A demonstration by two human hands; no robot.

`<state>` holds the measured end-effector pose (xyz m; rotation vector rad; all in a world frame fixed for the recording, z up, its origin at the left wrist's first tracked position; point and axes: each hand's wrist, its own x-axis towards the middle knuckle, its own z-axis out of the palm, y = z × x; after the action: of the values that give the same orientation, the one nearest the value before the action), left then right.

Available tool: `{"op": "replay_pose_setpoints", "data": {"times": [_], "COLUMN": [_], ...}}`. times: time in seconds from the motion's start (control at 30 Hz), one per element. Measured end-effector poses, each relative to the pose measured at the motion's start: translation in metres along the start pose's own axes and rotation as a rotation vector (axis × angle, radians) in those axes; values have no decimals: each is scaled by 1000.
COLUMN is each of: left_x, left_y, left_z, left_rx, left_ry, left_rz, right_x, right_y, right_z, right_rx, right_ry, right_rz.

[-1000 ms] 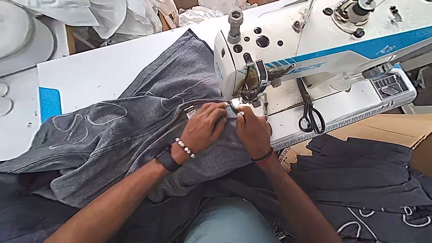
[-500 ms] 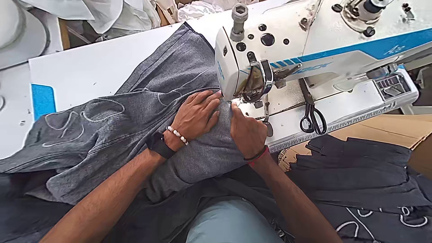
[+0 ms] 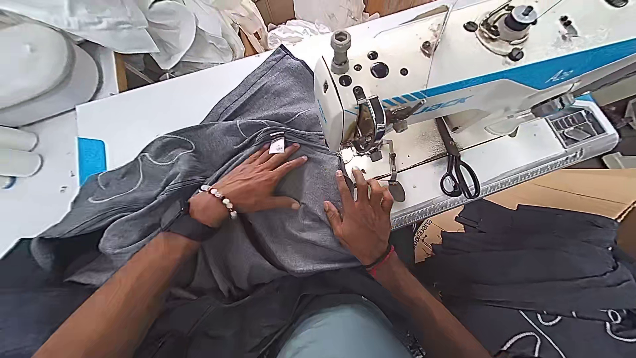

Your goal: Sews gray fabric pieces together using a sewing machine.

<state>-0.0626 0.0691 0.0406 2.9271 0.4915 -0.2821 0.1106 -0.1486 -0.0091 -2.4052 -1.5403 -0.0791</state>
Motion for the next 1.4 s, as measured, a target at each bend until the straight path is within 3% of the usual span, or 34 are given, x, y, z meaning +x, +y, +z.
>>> {"op": "replay_pose_setpoints", "data": {"times": [0.07, 0.13, 0.23, 0.37, 0.47, 0.7, 0.83, 0.9, 1.13, 1.27, 1.4], "left_x": [15, 32, 58, 55, 50, 51, 52, 55, 59, 54, 47], "left_y": [34, 70, 89, 80, 72, 60, 50, 42, 35, 71, 99], "left_z": [-22, -23, 17, 47, 47, 43, 38, 34, 31, 36, 49], "left_rx": [-101, -289, -333, -170, -177, -227, -225, -204, -118, -133, -49], "left_ry": [54, 335, 566, 537, 523, 520, 495, 472, 453, 464, 443], "left_rz": [-54, -142, -158, -15, 49, 104, 172, 223, 267, 92, -110], "right_x": [0, -1, 5, 28, 45, 51, 33, 26, 17, 18, 35], "right_y": [0, 3, 21, 82, 103, 48, 37, 36, 30, 33, 32], "right_z": [0, -2, -16, -41, -39, -6, -4, -2, 3, -1, -8], "right_rx": [-9, 14, 269, 300, 255, 288, 267, 217, 119, 183, 215], "right_ry": [-9, -18, 91, 130, 45, 205, 154, 144, 314, 329, 128], "right_rz": [-9, -23, -16, 85, 11, -175, -364, -376, -190, -70, 168]}}
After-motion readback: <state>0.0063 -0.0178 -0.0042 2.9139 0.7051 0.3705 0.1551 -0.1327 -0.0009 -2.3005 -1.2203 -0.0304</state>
